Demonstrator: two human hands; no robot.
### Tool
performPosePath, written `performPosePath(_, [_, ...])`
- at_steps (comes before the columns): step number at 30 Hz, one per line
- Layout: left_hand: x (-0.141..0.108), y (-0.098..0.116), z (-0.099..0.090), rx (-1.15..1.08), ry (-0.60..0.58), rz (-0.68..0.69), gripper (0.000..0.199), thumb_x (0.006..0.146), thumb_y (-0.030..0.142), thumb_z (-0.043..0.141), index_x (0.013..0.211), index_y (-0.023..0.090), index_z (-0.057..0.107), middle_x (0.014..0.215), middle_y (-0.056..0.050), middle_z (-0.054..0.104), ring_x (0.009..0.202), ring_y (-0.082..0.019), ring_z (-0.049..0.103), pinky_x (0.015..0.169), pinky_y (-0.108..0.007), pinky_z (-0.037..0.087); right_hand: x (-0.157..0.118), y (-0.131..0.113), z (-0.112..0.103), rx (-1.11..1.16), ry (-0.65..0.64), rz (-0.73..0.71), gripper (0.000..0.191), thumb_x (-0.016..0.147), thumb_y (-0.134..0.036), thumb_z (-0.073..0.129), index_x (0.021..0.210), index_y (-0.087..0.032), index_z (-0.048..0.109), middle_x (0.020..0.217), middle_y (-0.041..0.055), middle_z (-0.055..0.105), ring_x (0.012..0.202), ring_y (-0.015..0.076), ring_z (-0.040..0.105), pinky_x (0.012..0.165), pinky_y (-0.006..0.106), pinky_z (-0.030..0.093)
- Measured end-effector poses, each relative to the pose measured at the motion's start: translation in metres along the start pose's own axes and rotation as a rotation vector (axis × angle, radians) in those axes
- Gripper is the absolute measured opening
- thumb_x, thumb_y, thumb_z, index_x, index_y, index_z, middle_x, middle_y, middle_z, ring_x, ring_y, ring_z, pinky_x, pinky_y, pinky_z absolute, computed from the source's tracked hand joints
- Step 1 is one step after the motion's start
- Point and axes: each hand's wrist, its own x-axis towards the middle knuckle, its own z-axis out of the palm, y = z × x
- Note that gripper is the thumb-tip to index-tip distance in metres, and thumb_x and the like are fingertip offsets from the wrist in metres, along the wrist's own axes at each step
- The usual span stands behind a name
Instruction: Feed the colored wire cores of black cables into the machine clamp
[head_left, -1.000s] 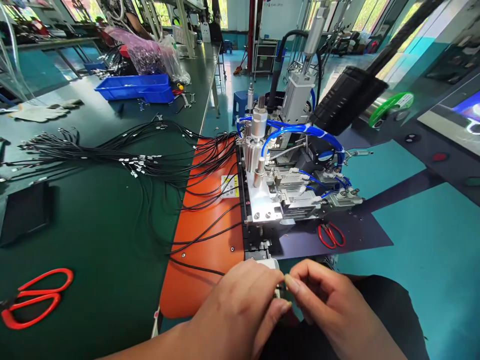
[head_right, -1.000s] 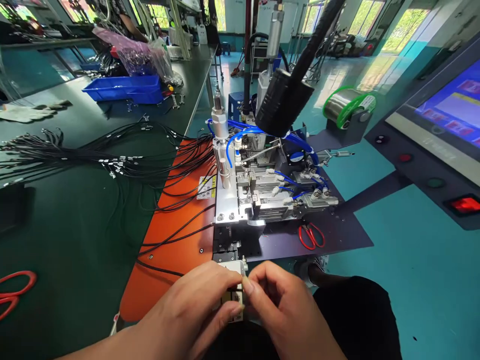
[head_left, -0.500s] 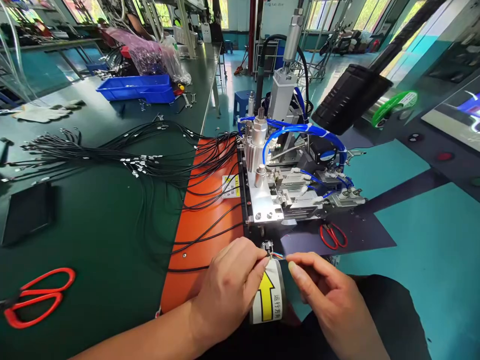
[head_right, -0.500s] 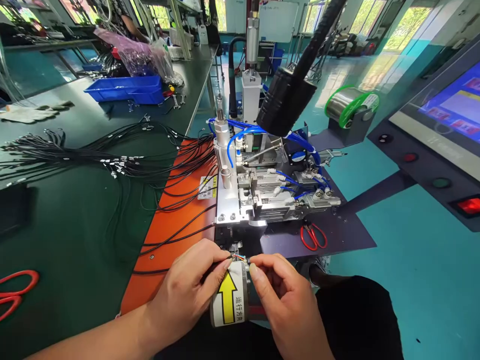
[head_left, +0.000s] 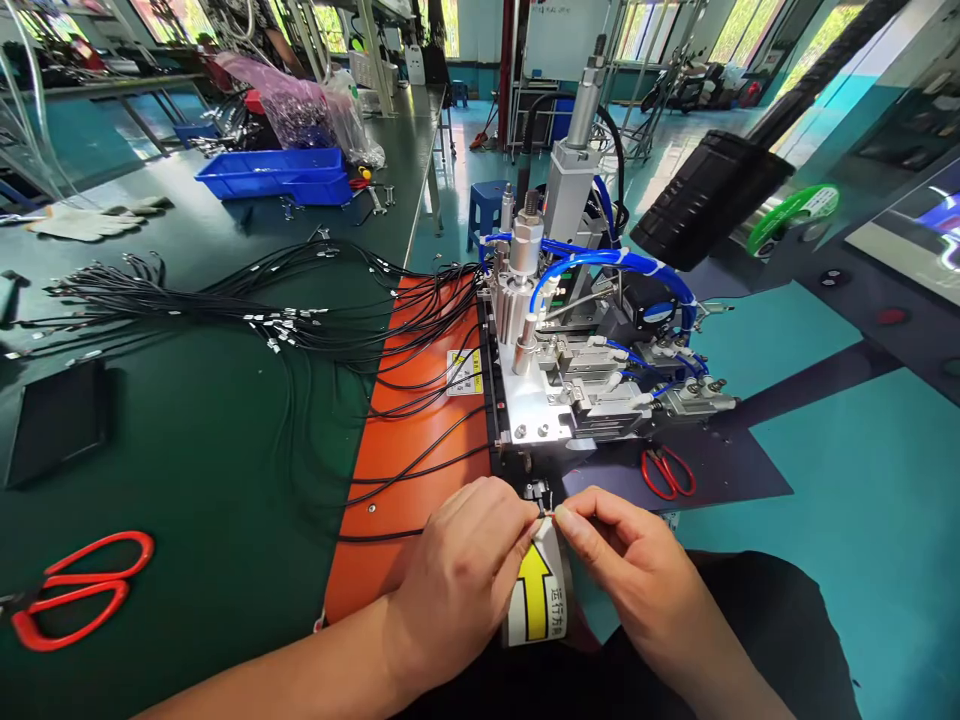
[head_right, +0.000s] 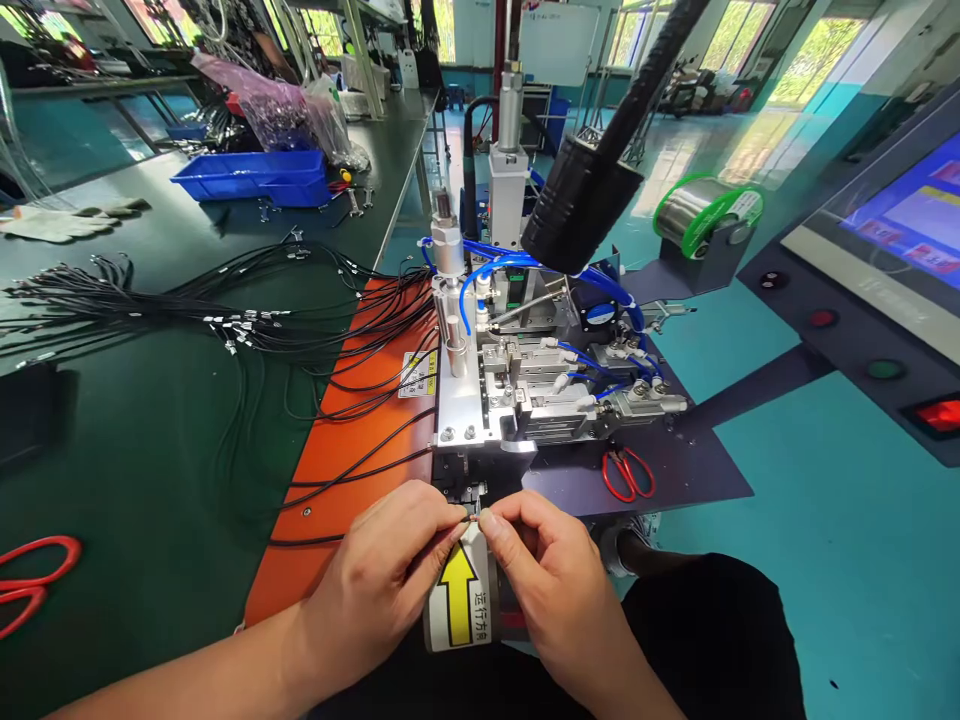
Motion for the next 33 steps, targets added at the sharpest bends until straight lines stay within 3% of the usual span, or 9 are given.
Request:
performPosePath(4, [-0.001, -0.002, -0.002, 0.055, -0.061, 0.100, 0.015, 0.094, 0.010, 0.050, 0.098, 0.014, 0.064, 0.086, -0.005, 0.054, 0.079, -0.017, 0.044, 0.069, -0.032, 0.036, 0.008, -0.008, -0.016, -0.565, -0.054, -0.456, 0.025, 0.101, -0.019, 0.039, 0.083, -0.017, 0.057, 0.083, 0.0025, 0.051, 0.072, 0.0137, 0.046, 0.065, 0.029, 0.037])
performPosePath(6, [0.000, -0.002, -0.002, 0.040, -0.063, 0.098, 0.016, 0.094, 0.011, 0.050, 0.100, 0.015, 0.064, 0.087, -0.005, 0.055, 0.079, -0.017, 0.045, 0.070, -0.032, 0.036, 0.011, -0.011, -0.022, -0.731, -0.098, -0.604, 0.025, 0.098, -0.010, 0.037, 0.084, -0.016, 0.057, 0.082, 0.0028, 0.049, 0.067, 0.0133, 0.043, 0.061, 0.029, 0.034])
performPosePath(8, [0.000, -0.002, -0.001, 0.008, -0.043, 0.038, 0.015, 0.096, 0.014, 0.050, 0.098, 0.016, 0.064, 0.085, -0.004, 0.055, 0.080, -0.017, 0.046, 0.070, -0.032, 0.037, 0.012, -0.011, -0.024, -0.658, -0.039, -0.583, 0.021, 0.100, -0.015, 0.042, 0.091, -0.018, 0.060, 0.087, 0.0028, 0.053, 0.073, 0.0131, 0.049, 0.065, 0.028, 0.039])
performPosePath(11, [0.000, 0.000, 0.001, -0.006, 0.008, -0.032, 0.013, 0.098, 0.017, 0.051, 0.092, 0.016, 0.062, 0.082, -0.003, 0.054, 0.077, -0.015, 0.047, 0.069, -0.030, 0.038, 0.005, -0.001, -0.017, -0.435, 0.178, -0.469, 0.014, 0.100, -0.028, 0.055, 0.111, -0.025, 0.062, 0.100, 0.0018, 0.059, 0.085, 0.0121, 0.058, 0.074, 0.024, 0.047])
performPosePath(13, [0.000, 0.001, 0.002, 0.006, 0.039, -0.040, 0.011, 0.097, 0.017, 0.052, 0.090, 0.015, 0.061, 0.081, -0.003, 0.054, 0.075, -0.015, 0.048, 0.068, -0.029, 0.039, -0.002, 0.008, -0.009, -0.410, 0.300, -0.436, 0.019, 0.098, -0.030, 0.059, 0.116, -0.027, 0.062, 0.101, 0.0011, 0.061, 0.082, 0.0114, 0.060, 0.071, 0.022, 0.049])
performPosePath(16, [-0.001, 0.002, 0.002, 0.024, 0.056, -0.054, 0.011, 0.096, 0.017, 0.053, 0.089, 0.016, 0.060, 0.080, -0.003, 0.053, 0.073, -0.014, 0.049, 0.066, -0.029, 0.039, -0.011, 0.019, 0.003, -0.428, 0.379, -0.433, 0.020, 0.096, -0.029, 0.059, 0.116, -0.028, 0.062, 0.101, 0.0021, 0.062, 0.079, 0.0125, 0.062, 0.069, 0.022, 0.052])
performPosePath(20, [-0.001, 0.001, 0.002, 0.031, 0.056, -0.049, 0.010, 0.096, 0.016, 0.053, 0.088, 0.015, 0.060, 0.079, -0.003, 0.052, 0.072, -0.014, 0.048, 0.064, -0.029, 0.039, -0.014, 0.021, 0.010, -0.422, 0.419, -0.443, 0.023, 0.096, -0.027, 0.058, 0.119, -0.028, 0.062, 0.102, 0.0036, 0.061, 0.074, 0.0131, 0.061, 0.065, 0.025, 0.052])
performPosePath(33, [-0.001, 0.002, 0.003, 0.003, 0.065, -0.054, 0.010, 0.096, 0.015, 0.052, 0.088, 0.016, 0.059, 0.079, -0.003, 0.052, 0.072, -0.014, 0.049, 0.065, -0.028, 0.040, -0.010, 0.017, 0.016, -0.336, 0.342, -0.467, 0.023, 0.096, -0.021, 0.059, 0.118, -0.028, 0.061, 0.100, 0.0014, 0.058, 0.078, 0.0098, 0.060, 0.069, 0.021, 0.051])
